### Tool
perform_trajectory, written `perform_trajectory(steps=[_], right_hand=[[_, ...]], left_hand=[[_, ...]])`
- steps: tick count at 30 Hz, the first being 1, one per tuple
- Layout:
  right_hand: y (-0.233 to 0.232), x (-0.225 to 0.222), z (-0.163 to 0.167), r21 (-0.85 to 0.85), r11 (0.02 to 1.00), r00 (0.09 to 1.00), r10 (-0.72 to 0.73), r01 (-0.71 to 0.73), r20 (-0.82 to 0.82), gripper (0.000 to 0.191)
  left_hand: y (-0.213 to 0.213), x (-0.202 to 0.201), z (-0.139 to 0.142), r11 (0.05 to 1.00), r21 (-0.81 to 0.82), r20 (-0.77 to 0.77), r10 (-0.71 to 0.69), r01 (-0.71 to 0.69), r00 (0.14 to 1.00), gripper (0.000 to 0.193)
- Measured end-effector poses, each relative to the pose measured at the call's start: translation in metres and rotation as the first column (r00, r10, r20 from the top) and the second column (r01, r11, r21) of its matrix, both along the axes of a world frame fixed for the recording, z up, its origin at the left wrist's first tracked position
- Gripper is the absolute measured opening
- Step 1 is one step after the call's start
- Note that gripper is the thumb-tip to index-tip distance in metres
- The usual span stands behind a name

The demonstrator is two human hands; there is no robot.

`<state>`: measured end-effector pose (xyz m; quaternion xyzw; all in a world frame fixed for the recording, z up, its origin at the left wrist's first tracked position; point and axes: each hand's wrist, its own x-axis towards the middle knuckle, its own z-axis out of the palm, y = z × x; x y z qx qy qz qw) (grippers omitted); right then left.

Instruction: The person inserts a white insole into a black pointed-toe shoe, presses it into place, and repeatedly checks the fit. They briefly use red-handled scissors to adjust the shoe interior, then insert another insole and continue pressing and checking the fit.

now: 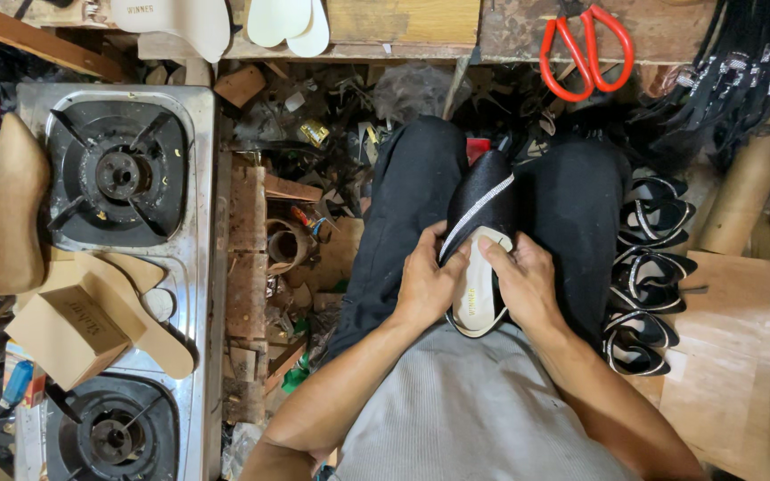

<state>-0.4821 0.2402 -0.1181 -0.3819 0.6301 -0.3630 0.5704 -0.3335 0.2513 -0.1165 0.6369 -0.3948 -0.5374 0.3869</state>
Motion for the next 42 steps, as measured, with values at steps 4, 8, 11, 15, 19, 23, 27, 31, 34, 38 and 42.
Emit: perform_trajectory(steps=[4,8,11,15,19,23,27,31,34,38,42], right_hand=[[-0.001,-0.002,0.005,0.010,1.000,0.990,0.003,-0.002,-0.140,0.023],[0.001,-0.003,0.002,0.011,1.000,0.986,0.011,-0.010,-0.167,0.022],[0.003,-0.001,-0.004,-0.010,0.999,0.998,-0.033,0.033,-0.050,0.024],[0.002,0.003,-0.008,-0.027,0.997,0.998,-0.068,0.069,0.017,0.021],[0.000,0.001,-0.007,-0.071,0.995,0.995,-0.078,0.074,-0.055,0.018],[0.000,0.001,-0.008,-0.086,0.995,0.999,-0.046,0.045,-0.007,0.017],[0.002,0.005,-0.013,-0.160,0.987,0.971,-0.027,-0.011,-0.236,0.018],[0.003,0.004,-0.021,-0.159,0.983,0.889,0.009,-0.092,-0.459,0.023],[0.004,0.002,-0.031,-0.197,0.974,0.882,0.008,-0.114,-0.471,0.027],[-0.001,-0.002,-0.044,-0.154,0.970,0.806,0.065,-0.190,-0.589,0.031],[-0.013,-0.009,-0.041,-0.081,0.967,0.803,0.151,-0.240,-0.577,0.034]], left_hand=[[0.000,0.001,-0.002,0.999,-0.033,0.078,-0.018,0.021,0.997,0.047],[-0.001,0.001,-0.005,1.000,-0.022,0.110,-0.017,0.019,0.994,0.042],[0.000,0.001,-0.006,1.000,-0.005,0.151,-0.010,0.011,0.988,0.042],[0.003,0.001,-0.008,0.999,-0.030,0.201,-0.019,0.025,0.979,0.045],[0.004,0.001,-0.008,0.999,-0.013,0.197,-0.045,0.048,0.979,0.046],[0.000,0.001,-0.007,0.988,-0.131,0.195,-0.055,0.082,0.979,0.059],[-0.005,0.002,-0.006,0.996,-0.050,0.267,-0.062,0.078,0.962,0.056],[-0.003,0.003,-0.005,0.998,0.001,0.291,-0.053,0.056,0.955,0.053],[-0.002,0.002,-0.007,0.999,-0.008,0.305,-0.043,0.048,0.952,0.049],[-0.003,0.006,-0.019,0.996,0.051,0.318,-0.082,0.070,0.944,0.053],[-0.018,0.027,-0.039,0.981,0.046,-0.247,-0.174,0.191,0.953,0.067]])
